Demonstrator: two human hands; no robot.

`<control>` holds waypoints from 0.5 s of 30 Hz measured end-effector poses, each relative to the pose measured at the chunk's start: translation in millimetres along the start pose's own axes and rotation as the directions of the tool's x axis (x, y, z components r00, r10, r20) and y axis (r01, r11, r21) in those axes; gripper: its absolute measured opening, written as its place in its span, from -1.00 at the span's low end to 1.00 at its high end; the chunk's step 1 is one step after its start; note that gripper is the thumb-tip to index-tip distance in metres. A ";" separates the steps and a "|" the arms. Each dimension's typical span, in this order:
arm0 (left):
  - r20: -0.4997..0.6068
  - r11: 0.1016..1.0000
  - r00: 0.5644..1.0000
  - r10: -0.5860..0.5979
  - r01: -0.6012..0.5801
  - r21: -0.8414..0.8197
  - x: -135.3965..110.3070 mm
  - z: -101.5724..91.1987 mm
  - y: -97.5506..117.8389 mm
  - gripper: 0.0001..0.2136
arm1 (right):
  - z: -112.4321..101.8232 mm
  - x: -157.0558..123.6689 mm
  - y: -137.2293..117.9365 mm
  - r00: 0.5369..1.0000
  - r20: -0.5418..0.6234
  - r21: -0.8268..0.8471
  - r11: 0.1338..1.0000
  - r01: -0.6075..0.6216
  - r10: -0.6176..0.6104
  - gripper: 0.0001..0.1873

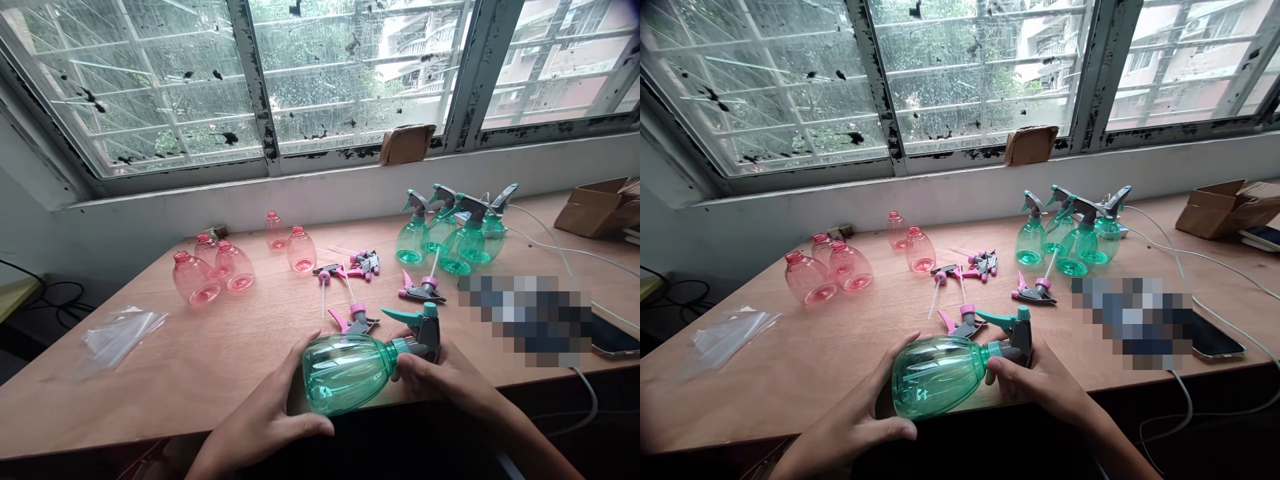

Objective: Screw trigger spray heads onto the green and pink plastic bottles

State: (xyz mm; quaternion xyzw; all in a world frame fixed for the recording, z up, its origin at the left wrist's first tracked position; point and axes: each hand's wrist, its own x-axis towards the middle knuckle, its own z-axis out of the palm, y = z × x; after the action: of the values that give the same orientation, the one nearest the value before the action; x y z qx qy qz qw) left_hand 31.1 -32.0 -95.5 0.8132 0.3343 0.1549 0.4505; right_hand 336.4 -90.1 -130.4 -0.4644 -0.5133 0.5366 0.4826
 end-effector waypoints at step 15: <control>-0.002 1.000 1.000 -0.009 0.009 0.007 0.2 0.3 0.3 -0.05 | -0.9 -0.1 3.0 1.000 0.001 0.020 1.000 0.014 -0.014 -0.58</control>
State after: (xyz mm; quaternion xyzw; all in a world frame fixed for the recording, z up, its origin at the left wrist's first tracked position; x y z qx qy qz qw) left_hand 31.5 -32.3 -95.4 0.8130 0.3389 0.1526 0.4481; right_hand 337.1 -90.1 -133.5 -0.4554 -0.5116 0.5387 0.4906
